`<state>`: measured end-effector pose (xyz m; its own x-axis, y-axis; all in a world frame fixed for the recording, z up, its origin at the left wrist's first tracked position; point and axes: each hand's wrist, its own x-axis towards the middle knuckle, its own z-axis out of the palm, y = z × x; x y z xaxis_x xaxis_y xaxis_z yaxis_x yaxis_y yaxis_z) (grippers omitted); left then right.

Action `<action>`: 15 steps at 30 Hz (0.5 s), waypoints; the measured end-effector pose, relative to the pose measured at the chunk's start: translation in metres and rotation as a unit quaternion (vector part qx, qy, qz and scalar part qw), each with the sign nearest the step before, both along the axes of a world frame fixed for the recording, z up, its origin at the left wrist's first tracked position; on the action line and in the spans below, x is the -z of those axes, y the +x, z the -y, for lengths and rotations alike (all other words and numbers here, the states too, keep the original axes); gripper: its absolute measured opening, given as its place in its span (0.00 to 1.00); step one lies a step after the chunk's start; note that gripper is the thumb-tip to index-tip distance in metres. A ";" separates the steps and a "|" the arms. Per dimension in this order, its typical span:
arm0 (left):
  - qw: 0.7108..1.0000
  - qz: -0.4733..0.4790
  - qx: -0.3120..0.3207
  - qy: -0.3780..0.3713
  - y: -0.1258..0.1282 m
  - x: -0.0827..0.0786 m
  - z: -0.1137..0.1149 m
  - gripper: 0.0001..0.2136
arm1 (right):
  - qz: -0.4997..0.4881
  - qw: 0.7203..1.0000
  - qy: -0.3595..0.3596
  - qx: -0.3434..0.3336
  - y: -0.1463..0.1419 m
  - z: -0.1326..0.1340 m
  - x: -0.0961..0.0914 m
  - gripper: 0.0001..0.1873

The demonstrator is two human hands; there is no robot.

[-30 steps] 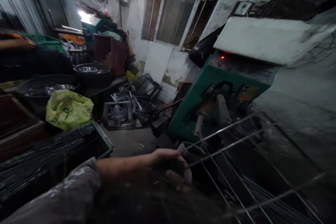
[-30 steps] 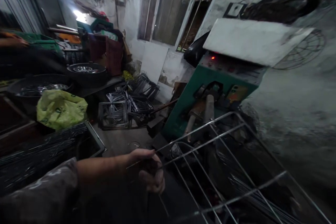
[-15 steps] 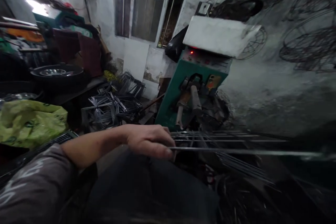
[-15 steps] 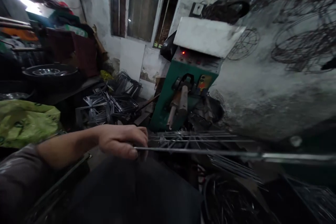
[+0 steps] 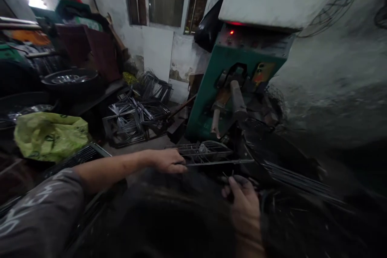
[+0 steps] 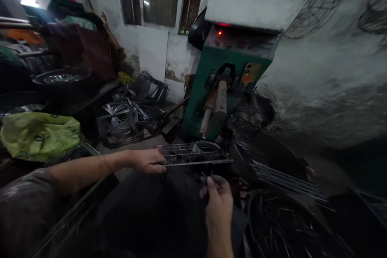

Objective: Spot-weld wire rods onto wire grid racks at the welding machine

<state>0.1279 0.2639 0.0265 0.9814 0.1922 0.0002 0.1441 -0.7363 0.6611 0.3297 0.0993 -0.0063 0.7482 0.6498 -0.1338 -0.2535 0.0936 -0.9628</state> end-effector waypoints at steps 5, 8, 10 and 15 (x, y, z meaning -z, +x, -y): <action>1.000 -0.016 0.014 0.000 0.003 0.009 -0.010 0.16 | 0.012 1.000 0.010 -0.006 0.000 -0.028 0.014 0.26; 0.999 -0.026 0.000 -0.037 0.004 0.019 -0.015 0.16 | 0.029 1.000 0.000 0.003 0.001 -0.041 0.020 0.25; 0.998 -0.035 -0.001 -0.051 0.004 0.025 -0.018 0.16 | 0.034 0.999 0.001 0.026 0.003 -0.047 0.023 0.25; 0.998 -0.031 -0.012 -0.055 0.008 0.032 -0.026 0.17 | 0.050 0.998 -0.009 0.040 0.009 -0.056 0.031 0.25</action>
<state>0.1355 0.2902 -0.0054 0.9740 0.2108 -0.0827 0.2036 -0.6556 0.7271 0.3389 0.1553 -0.0371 0.8078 0.5857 -0.0668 -0.1488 0.0929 -0.9845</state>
